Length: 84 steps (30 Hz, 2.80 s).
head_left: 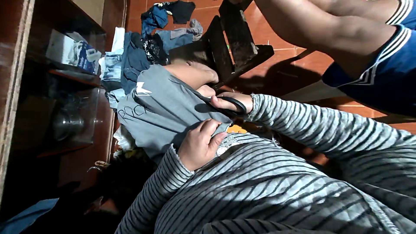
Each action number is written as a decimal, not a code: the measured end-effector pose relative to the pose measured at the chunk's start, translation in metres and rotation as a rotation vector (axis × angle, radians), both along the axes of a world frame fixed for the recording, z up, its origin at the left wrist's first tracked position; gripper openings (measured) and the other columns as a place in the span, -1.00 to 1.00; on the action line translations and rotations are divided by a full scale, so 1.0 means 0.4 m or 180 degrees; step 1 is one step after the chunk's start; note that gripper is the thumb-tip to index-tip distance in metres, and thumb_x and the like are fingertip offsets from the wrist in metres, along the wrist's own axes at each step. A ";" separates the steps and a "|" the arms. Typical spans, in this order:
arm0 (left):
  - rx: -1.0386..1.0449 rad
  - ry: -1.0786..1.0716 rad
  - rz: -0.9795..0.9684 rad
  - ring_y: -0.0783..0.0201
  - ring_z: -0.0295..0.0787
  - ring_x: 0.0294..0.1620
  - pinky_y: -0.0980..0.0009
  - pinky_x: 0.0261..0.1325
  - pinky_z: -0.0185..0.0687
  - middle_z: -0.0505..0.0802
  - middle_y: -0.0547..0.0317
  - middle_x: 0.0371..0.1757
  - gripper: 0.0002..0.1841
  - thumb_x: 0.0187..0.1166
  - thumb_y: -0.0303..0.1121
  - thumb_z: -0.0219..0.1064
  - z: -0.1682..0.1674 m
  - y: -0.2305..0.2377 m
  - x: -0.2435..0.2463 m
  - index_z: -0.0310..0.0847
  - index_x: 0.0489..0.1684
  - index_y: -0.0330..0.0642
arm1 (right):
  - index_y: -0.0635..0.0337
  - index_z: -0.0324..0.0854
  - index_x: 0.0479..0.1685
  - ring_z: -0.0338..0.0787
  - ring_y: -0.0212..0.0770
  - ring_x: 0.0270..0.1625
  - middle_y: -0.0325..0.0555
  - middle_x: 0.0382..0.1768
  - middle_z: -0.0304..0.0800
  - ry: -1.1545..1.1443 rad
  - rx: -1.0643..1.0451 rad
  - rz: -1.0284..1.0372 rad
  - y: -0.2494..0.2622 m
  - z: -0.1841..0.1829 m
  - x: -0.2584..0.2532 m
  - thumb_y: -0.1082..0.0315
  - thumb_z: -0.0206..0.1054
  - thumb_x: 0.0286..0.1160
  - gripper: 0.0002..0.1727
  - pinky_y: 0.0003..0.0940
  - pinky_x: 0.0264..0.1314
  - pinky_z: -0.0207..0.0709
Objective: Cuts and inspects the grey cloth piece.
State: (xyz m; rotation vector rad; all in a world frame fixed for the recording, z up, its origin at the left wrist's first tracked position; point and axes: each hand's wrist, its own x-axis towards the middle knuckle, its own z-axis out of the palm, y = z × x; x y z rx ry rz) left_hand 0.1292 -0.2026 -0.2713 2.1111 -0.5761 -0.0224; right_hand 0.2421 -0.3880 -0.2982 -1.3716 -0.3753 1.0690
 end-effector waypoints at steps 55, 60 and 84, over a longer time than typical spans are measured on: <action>-0.0185 -0.0116 -0.0102 0.35 0.82 -0.15 0.51 0.03 0.73 0.85 -0.09 -0.18 -0.68 0.77 -0.28 0.20 -0.009 0.009 -0.001 0.71 -0.03 -0.44 | 0.12 0.57 -0.40 0.62 -0.41 -0.72 -0.30 -0.74 0.57 0.0300 -0.0161 0.0123 0.023 0.023 0.044 -0.16 0.04 0.76 -0.44 -0.52 -0.64 0.58; -0.0163 -0.0112 -0.0095 0.34 0.82 -0.15 0.51 0.03 0.73 0.85 -0.10 -0.17 -0.68 0.77 -0.27 0.21 -0.008 0.009 -0.001 0.71 -0.02 -0.44 | 0.14 0.58 -0.29 0.63 -0.40 -0.71 -0.29 -0.70 0.61 0.0248 -0.0288 0.0114 0.048 0.023 0.070 -0.25 0.02 0.73 -0.40 -0.52 -0.61 0.57; -0.0158 -0.0122 -0.0147 0.32 0.81 -0.17 0.51 0.00 0.72 0.84 -0.11 -0.18 -0.67 0.78 -0.26 0.19 -0.010 0.010 -0.002 0.70 -0.03 -0.43 | 0.13 0.54 -0.42 0.56 -0.39 -0.73 -0.29 -0.73 0.53 0.0265 -0.0627 0.0044 0.112 0.049 0.116 -0.22 -0.03 0.79 -0.38 -0.51 -0.64 0.50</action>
